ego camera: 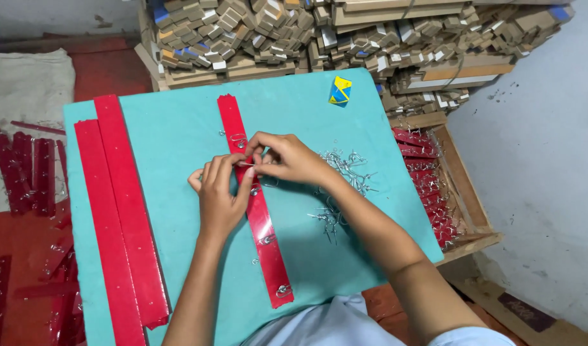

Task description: Assembling metal hooks onto a red mounting strip to create a hook rack.

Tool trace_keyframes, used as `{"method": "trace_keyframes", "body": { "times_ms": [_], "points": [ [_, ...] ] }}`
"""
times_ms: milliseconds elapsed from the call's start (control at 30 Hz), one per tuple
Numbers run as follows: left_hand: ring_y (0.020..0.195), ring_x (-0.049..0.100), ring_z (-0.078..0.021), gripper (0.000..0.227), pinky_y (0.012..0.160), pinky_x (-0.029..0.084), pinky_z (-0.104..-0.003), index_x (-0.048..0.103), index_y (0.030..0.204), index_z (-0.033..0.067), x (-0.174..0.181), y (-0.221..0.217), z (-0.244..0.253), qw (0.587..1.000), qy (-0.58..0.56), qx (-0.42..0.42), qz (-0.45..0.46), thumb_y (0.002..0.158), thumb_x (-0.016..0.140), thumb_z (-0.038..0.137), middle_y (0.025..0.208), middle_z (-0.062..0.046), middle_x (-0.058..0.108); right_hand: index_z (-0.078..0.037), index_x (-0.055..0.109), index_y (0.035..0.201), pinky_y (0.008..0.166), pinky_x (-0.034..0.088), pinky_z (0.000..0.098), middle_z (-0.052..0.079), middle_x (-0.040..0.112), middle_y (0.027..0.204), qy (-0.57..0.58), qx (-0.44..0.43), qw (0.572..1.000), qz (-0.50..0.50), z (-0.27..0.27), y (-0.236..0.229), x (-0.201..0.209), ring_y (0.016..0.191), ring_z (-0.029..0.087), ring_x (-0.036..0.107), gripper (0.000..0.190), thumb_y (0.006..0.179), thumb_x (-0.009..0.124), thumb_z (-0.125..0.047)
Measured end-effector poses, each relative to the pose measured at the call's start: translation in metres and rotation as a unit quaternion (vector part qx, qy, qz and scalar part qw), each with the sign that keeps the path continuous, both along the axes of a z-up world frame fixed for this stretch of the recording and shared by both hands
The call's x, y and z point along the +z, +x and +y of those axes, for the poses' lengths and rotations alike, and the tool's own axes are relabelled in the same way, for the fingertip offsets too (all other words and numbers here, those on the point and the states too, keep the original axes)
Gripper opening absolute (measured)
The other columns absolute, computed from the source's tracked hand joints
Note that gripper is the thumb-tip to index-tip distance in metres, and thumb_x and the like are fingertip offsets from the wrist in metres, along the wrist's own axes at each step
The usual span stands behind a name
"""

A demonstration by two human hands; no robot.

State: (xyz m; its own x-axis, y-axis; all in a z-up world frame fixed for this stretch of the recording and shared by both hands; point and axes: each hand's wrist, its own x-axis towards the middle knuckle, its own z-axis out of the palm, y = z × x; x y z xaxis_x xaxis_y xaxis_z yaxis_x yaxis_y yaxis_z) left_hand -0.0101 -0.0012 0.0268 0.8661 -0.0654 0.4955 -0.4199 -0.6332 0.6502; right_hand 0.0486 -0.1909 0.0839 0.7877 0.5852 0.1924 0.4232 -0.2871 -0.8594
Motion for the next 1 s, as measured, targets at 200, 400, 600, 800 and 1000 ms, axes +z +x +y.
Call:
{"method": "trace_keyframes", "body": {
  "times_ms": [200,400,600,800,1000],
  "points": [
    [0.079,0.064,-0.0159,0.019,0.090,0.032,-0.036,0.062,0.087,0.0243,0.017,0.007,0.012,0.997,-0.011,-0.051,0.061,0.100,0.068,0.037,0.074,0.008,0.057,-0.005,0.059,0.103,0.064,0.061,0.0275,0.008,0.072,0.084,-0.052,0.077,0.985,0.145,0.004,0.029,0.005,0.067,0.018,0.076,0.036,0.079,0.085,-0.002],
    [0.077,0.065,-0.0161,0.022,0.088,0.032,-0.035,0.063,0.083,0.0229,0.024,0.018,0.017,0.992,-0.061,-0.050,0.096,0.101,0.069,0.034,0.070,0.007,0.059,-0.004,0.062,0.104,0.071,0.063,0.0246,0.006,0.069,0.090,0.013,0.112,0.957,0.268,0.007,0.036,0.011,0.075,0.012,0.074,0.051,0.069,0.098,-0.010],
    [0.077,0.066,-0.0280,0.027,0.088,0.040,-0.038,0.059,0.086,0.0136,0.019,0.040,0.009,0.981,-0.157,0.038,0.106,0.111,0.055,0.025,0.070,-0.003,0.060,0.002,0.059,0.127,0.088,0.063,0.0298,0.014,0.071,0.105,0.194,0.092,0.959,0.183,0.014,0.039,-0.003,0.094,0.016,0.074,0.047,0.086,0.081,0.006],
    [0.078,0.064,-0.0290,0.027,0.088,0.042,-0.040,0.056,0.088,0.0121,0.010,0.078,0.000,0.981,-0.176,0.072,0.038,0.112,0.053,0.024,0.072,-0.004,0.058,0.004,0.067,0.116,0.087,0.063,0.0250,0.012,0.073,0.103,0.256,-0.018,0.960,0.109,0.030,0.062,-0.042,0.094,0.013,0.074,0.028,0.090,0.079,0.004],
    [0.110,0.056,-0.0241,0.017,0.103,0.027,-0.049,0.056,0.114,0.0197,0.019,0.095,0.007,0.992,-0.086,0.066,0.059,0.113,0.039,0.021,0.115,0.004,0.059,-0.002,0.072,0.110,0.081,0.065,0.0277,0.011,0.074,0.092,0.190,-0.091,0.974,0.081,0.025,0.102,-0.047,0.085,0.015,0.075,0.018,0.092,0.077,-0.002]
  ]
}}
